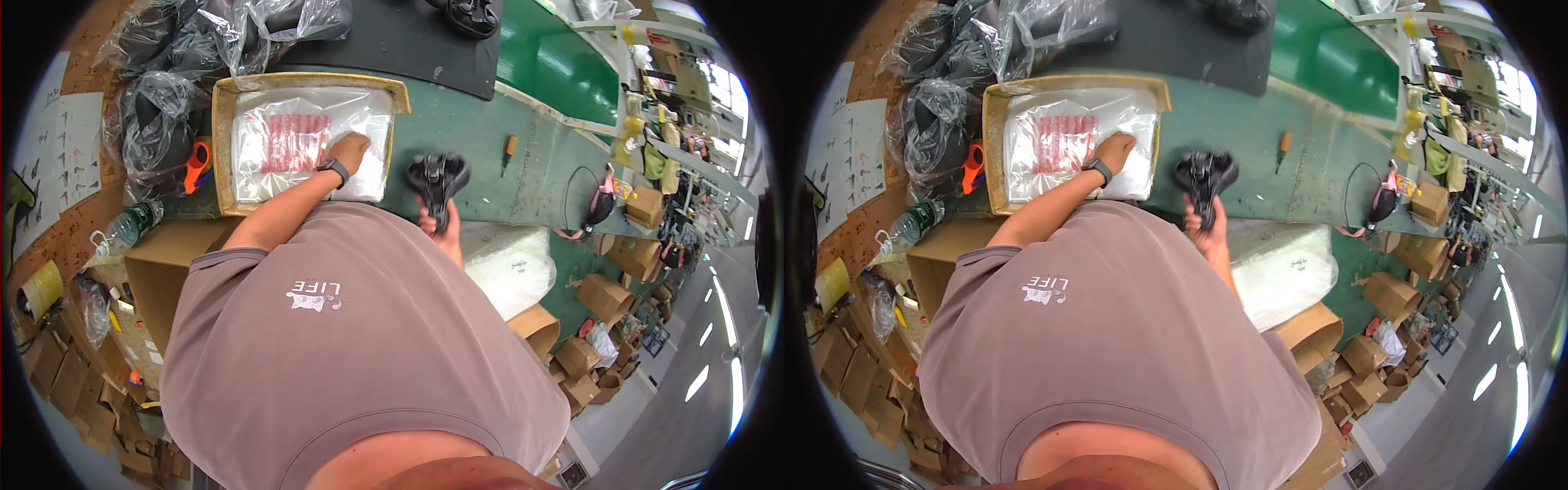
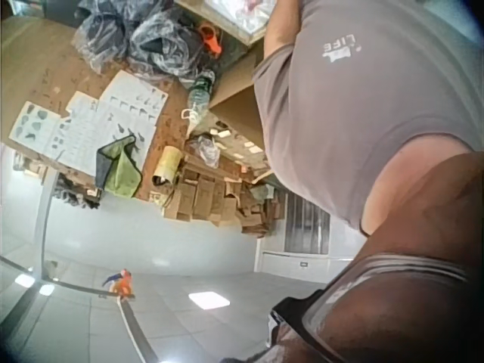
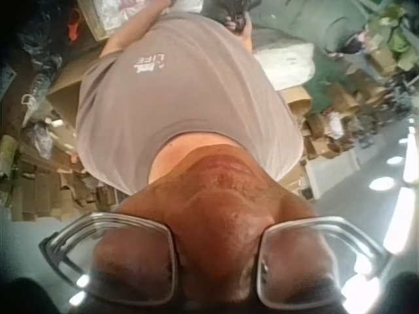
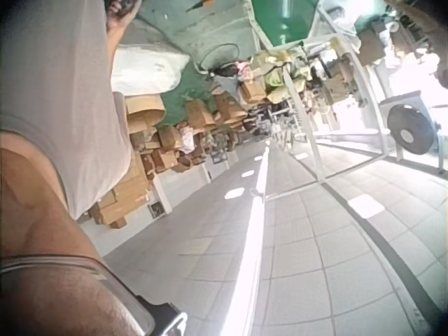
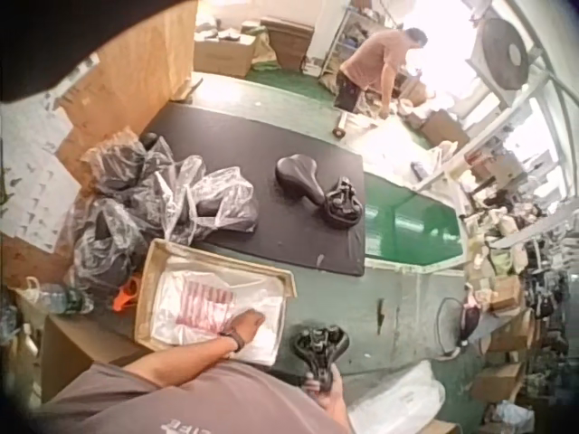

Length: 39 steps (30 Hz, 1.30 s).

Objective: Packing bicycle seats into plastic bags and placing them into a large cardboard shipping box.

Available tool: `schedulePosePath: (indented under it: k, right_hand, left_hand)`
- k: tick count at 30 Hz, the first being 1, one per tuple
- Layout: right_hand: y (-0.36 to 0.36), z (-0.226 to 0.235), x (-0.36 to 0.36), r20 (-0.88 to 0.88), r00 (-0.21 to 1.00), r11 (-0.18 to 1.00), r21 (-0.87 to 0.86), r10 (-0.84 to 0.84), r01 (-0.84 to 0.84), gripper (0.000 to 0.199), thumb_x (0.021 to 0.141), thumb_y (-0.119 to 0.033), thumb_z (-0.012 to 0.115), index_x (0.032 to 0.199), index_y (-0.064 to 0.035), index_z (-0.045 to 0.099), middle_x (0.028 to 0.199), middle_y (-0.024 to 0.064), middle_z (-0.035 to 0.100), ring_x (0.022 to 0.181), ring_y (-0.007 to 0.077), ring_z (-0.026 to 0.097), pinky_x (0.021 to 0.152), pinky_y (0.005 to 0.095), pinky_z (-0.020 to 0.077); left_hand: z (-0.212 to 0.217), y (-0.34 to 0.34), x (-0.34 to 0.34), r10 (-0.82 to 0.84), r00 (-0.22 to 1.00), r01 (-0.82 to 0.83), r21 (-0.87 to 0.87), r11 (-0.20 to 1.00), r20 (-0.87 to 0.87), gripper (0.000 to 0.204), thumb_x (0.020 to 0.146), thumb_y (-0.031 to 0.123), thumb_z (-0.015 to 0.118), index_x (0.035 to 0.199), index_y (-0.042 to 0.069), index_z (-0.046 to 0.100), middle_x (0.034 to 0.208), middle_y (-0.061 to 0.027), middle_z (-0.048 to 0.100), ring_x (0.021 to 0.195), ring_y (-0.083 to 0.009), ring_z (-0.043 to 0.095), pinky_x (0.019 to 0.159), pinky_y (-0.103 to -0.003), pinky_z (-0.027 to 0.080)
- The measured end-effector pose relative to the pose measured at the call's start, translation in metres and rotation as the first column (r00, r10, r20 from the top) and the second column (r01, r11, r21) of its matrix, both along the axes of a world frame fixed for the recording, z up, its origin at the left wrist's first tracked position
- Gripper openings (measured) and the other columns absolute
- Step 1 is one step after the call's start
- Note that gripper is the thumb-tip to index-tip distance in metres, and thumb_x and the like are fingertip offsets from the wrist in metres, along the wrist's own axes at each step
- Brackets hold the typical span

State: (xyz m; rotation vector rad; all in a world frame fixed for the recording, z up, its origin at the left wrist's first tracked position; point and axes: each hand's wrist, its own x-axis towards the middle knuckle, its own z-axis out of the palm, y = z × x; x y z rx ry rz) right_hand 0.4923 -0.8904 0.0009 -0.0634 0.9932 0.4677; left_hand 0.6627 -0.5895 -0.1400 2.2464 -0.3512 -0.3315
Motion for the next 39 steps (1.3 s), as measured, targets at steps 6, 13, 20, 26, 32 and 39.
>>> schedulePosePath:
  k: [6, 13, 20, 26, 32, 39]
  right_hand:
    - [0.021, -0.023, -0.092, 0.053, 0.996, 0.997, -0.033, 0.078, -0.076, 0.046, 0.105, -0.047, 0.077, 0.118, -0.0035, 0.075, 0.1, 0.0065, 0.076, 0.081, 0.0208, 0.076, 0.074, 0.039, 0.0627]
    - [0.107, 0.019, -0.01, 0.106, 0.656, 0.258, -0.956, 0.748, -0.141, 0.061, 0.092, -0.009, 0.088, 0.141, -0.0065, 0.052, 0.105, 0.0126, 0.074, 0.077, 0.02, 0.071, 0.069, 0.0363, 0.06]
    - [0.155, -0.012, 0.048, -0.522, 0.224, -0.552, -0.828, 0.823, 0.097, 0.111, 0.081, -0.022, 0.093, 0.171, -0.0076, 0.031, 0.136, 0.0311, 0.071, 0.124, 0.0512, 0.07, 0.107, 0.0542, 0.0561]
    - [0.163, 0.037, 0.071, -0.316, 0.256, -0.299, -0.949, 0.913, -0.104, 0.105, 0.087, -0.014, 0.087, 0.173, -0.0067, 0.027, 0.118, 0.0239, 0.076, 0.092, 0.042, 0.077, 0.075, 0.0511, 0.062]
    - [0.16, 0.117, 0.089, 0.239, 0.529, 0.286, -0.958, 0.814, -0.007, 0.078, 0.093, -0.01, 0.084, 0.159, 0.001, 0.044, 0.14, 0.0192, 0.069, 0.116, 0.0296, 0.074, 0.101, 0.0424, 0.0607]
    - [0.159, 0.2, 0.176, 0.466, 0.105, 0.473, -0.879, 0.879, -0.059, 0.078, 0.1, -0.005, 0.078, 0.17, -0.0044, 0.042, 0.148, 0.018, 0.07, 0.126, 0.0194, 0.071, 0.108, 0.0357, 0.0561]
  left_hand:
    - [0.022, 0.015, -0.023, 0.153, 0.651, -0.539, -0.311, 0.783, -0.743, 0.028, 0.11, 0.026, 0.063, 0.113, 0.001, 0.076, 0.101, -0.0056, 0.076, 0.086, -0.0155, 0.075, 0.066, -0.035, 0.06]
    - [-0.006, 0.065, -0.044, 0.184, 0.8, -0.407, -0.291, 0.866, -0.571, 0.034, 0.106, 0.032, 0.069, 0.112, 0.001, 0.083, 0.098, -0.0044, 0.079, 0.085, -0.0134, 0.071, 0.068, -0.032, 0.057]
    - [0.11, 0.083, -0.043, 0.611, 0.787, -0.509, -0.473, 0.719, 0.081, 0.024, 0.108, 0.025, 0.071, 0.114, 0.006, 0.084, 0.119, -0.0152, 0.075, 0.114, -0.0348, 0.071, 0.101, -0.043, 0.056]
    - [0.263, 0.11, -0.092, -0.029, 0.718, 0.218, -0.184, 0.958, 0.696, 0.011, 0.107, 0.017, 0.07, 0.105, 0.01, 0.08, 0.124, -0.0116, 0.074, 0.119, -0.0291, 0.069, 0.11, -0.043, 0.052]
    - [0.26, 0.172, -0.065, -0.136, 0.798, -0.437, -0.719, 0.541, -0.587, 0.032, 0.116, 0.03, 0.061, 0.129, 0.001, 0.066, 0.114, -0.0099, 0.074, 0.109, -0.02, 0.072, 0.1, -0.039, 0.058]
    - [0.236, 0.164, 0.089, 0.073, 0.947, -0.301, -0.785, 0.541, -0.313, 0.051, 0.105, 0.044, 0.077, 0.134, 0.004, 0.071, 0.121, -0.0137, 0.08, 0.095, -0.0186, 0.076, 0.078, -0.033, 0.063]
